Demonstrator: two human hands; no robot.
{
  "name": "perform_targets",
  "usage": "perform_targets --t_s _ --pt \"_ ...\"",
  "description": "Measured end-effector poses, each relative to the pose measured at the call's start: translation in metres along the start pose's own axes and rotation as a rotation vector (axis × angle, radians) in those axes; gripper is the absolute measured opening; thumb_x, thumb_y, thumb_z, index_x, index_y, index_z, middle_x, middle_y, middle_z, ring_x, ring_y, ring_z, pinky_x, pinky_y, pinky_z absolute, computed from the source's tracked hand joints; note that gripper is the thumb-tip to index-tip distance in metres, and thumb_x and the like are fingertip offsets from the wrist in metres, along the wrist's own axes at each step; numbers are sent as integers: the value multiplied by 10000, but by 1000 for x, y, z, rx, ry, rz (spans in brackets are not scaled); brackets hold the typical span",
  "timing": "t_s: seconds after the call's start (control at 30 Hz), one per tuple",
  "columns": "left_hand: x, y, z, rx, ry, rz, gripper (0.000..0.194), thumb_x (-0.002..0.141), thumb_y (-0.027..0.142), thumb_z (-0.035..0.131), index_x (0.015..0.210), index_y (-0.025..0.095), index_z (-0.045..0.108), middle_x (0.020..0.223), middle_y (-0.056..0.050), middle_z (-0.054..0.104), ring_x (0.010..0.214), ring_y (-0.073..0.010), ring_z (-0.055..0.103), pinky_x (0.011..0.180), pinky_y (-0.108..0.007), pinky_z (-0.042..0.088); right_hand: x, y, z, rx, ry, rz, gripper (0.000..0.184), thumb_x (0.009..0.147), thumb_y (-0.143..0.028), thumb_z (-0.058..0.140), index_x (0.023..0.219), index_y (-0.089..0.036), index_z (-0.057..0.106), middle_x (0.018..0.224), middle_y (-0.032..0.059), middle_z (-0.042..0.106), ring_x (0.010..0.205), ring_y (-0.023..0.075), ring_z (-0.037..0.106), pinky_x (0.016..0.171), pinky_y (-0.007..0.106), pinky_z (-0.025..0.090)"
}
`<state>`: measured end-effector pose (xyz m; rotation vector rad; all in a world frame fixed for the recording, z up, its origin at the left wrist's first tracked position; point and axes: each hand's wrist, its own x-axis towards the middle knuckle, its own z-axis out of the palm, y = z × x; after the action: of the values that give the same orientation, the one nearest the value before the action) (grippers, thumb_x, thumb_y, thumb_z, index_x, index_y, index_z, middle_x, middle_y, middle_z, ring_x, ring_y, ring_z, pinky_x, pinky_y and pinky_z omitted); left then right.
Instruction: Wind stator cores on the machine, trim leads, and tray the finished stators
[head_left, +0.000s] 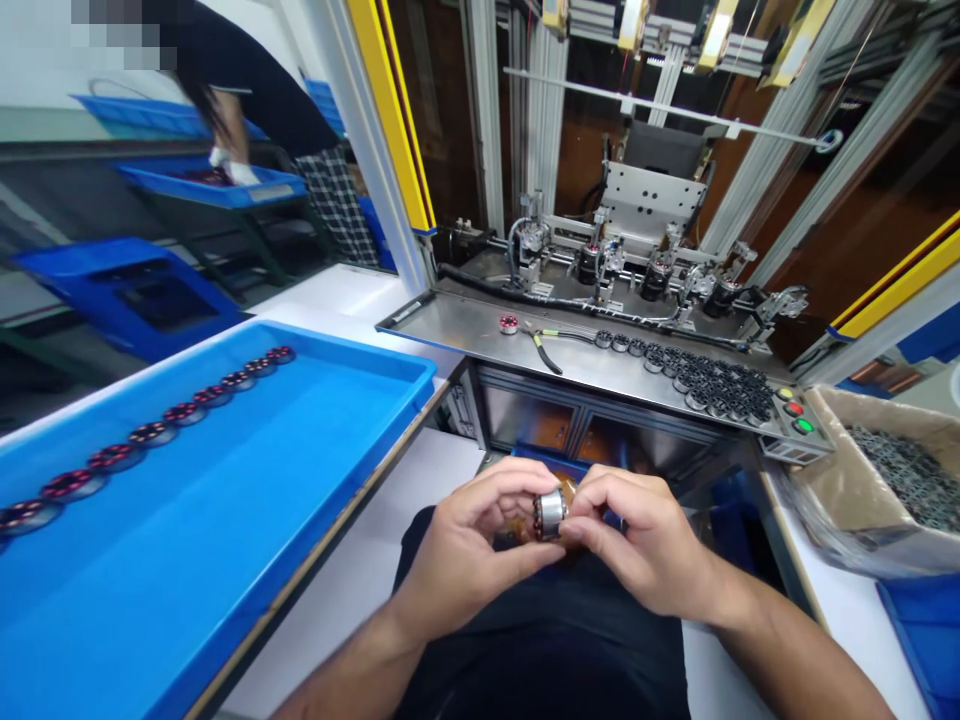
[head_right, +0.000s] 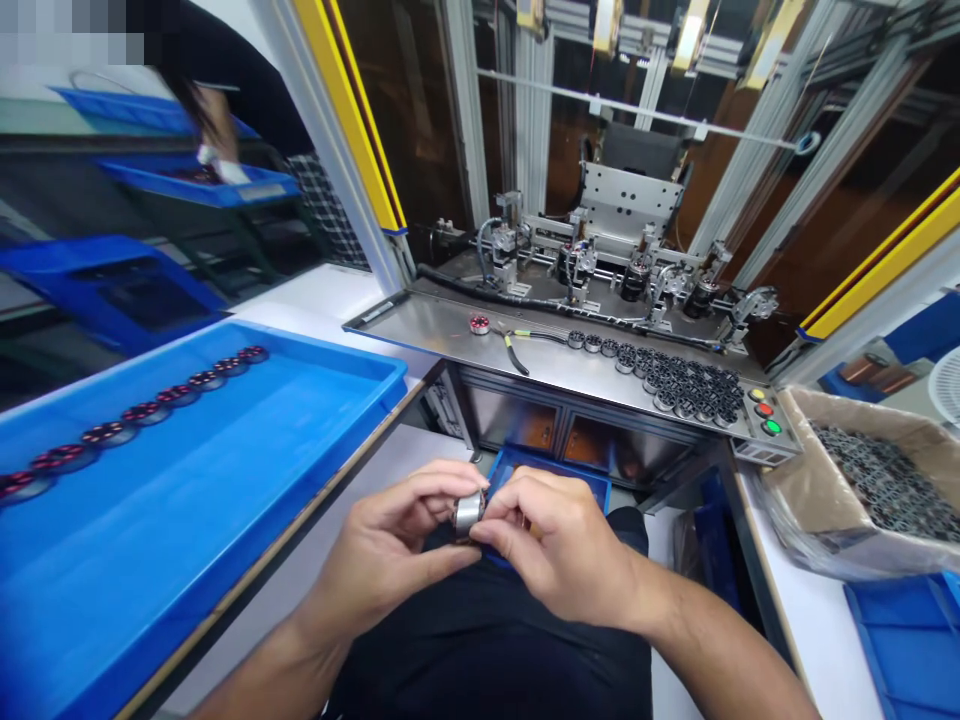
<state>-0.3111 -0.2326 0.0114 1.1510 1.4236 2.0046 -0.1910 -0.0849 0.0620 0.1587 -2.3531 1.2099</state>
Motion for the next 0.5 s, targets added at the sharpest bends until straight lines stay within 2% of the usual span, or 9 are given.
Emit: perform_targets --t_s 0.1,0.27,0.33,0.43,0.5 --pt "0 2 -2 4 -15 43 375 688 135 846 1035 232 739 1041 -82 693 939 -213 709 784 -266 602 4 -6 -6 -17 -82 43 175 954 -243 579 788 -190 594 709 14 624 630 124 561 593 239 437" --pt "1 5 -16 341 20 196 354 726 124 811 1049 234 716 1045 -88 700 983 -222 685 828 -289 581 9 -9 -30 -18 -299 308 232 944 -316 603 751 -193 569 676 -16 585 607 115 516 575 226 400" --pt "0 12 -19 453 28 233 339 736 117 794 1043 229 706 1051 -98 710 973 -231 695 790 -290 592 11 -11 -39 -19 -308 357 210 896 -371 672 800 -201 593 709 -17 580 634 126 517 582 226 413" --pt "-2 22 -19 575 4 308 341 745 85 755 1049 226 692 1061 -116 734 940 -237 718 759 -297 610 19 -11 -36 -34 -195 240 267 810 -433 752 871 -219 606 791 1 614 718 160 567 646 236 470" --pt "-5 22 -19 595 -18 374 401 723 82 761 1093 219 687 1056 -133 745 905 -245 731 774 -314 616 25 -7 -23 -84 -200 141 223 844 -405 710 798 -221 593 723 -2 618 651 153 569 599 228 462"
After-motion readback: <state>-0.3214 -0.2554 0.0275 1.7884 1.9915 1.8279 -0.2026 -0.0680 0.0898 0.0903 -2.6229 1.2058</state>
